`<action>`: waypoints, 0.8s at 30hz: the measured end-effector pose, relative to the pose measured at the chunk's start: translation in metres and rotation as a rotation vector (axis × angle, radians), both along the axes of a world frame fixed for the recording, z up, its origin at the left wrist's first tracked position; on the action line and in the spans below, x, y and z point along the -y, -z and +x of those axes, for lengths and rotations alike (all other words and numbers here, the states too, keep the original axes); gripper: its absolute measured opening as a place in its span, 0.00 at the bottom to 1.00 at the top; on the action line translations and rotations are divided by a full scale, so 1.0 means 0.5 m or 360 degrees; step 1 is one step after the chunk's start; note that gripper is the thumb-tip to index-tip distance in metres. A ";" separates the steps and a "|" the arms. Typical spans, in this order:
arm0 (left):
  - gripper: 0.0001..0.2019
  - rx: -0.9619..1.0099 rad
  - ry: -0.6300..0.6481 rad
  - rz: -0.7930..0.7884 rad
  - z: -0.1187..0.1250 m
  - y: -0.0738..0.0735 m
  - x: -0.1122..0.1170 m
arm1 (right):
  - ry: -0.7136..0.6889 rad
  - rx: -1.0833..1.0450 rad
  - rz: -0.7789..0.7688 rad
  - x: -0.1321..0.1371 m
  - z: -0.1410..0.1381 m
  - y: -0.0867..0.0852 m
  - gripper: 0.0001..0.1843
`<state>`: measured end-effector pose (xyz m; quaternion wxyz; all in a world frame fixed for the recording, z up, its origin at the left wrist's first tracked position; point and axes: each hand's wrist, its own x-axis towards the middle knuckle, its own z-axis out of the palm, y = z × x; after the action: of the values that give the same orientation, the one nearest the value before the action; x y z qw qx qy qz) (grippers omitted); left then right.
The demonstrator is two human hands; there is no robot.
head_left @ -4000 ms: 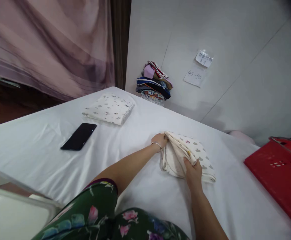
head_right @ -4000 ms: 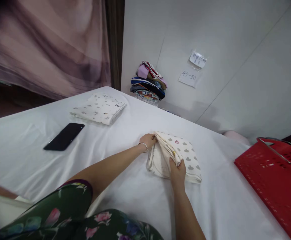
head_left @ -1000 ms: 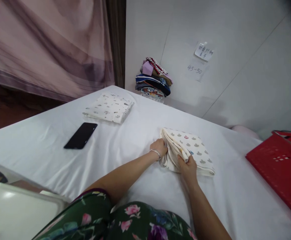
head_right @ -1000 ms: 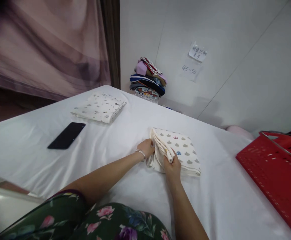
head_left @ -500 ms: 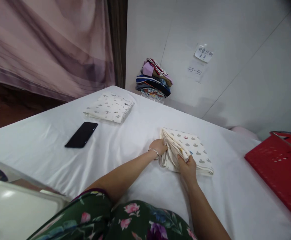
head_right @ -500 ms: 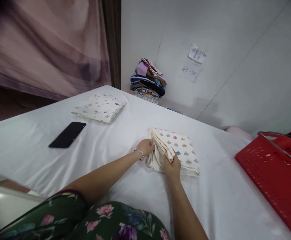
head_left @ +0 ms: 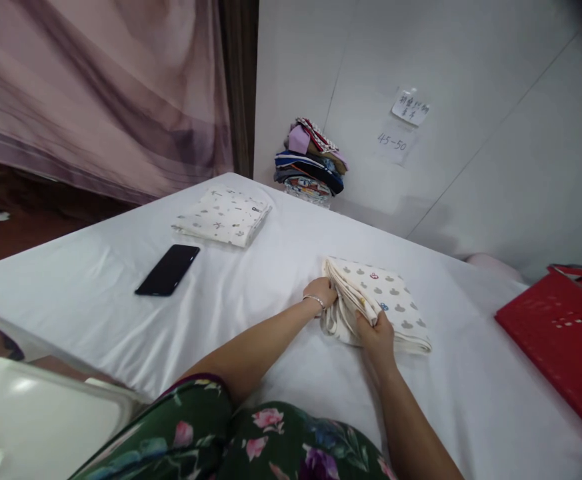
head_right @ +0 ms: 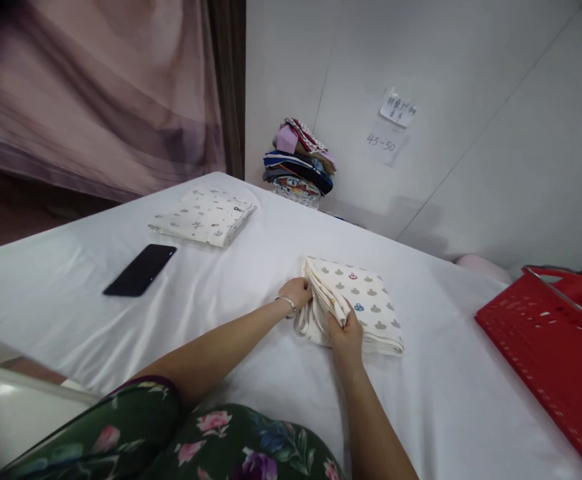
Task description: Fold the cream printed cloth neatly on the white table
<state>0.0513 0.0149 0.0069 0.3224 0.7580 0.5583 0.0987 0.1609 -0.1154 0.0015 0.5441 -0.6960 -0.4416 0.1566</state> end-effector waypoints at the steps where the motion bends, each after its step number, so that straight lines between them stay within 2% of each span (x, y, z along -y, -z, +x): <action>1: 0.11 -0.0001 -0.0009 0.0014 0.000 0.000 -0.002 | 0.0003 -0.0010 0.0001 0.000 0.001 0.000 0.24; 7: 0.13 -0.0047 -0.0012 0.0108 -0.020 0.002 0.002 | 0.0030 -0.0027 -0.0043 0.002 0.005 -0.002 0.23; 13: 0.13 -0.0088 0.0004 0.0076 -0.019 -0.002 -0.014 | 0.0038 -0.0021 -0.0074 0.001 0.000 -0.003 0.21; 22: 0.15 -0.0059 -0.0027 0.0102 -0.008 -0.002 -0.029 | 0.0061 0.0120 -0.0068 0.002 -0.001 0.004 0.27; 24: 0.15 -0.0054 -0.0029 0.0104 -0.011 0.001 -0.027 | -0.0011 0.0238 -0.0074 0.004 0.000 0.013 0.28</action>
<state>0.0457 0.0284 0.0063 0.2871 0.7647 0.5669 0.1068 0.1608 -0.1175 -0.0048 0.4928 -0.7167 -0.4795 0.1164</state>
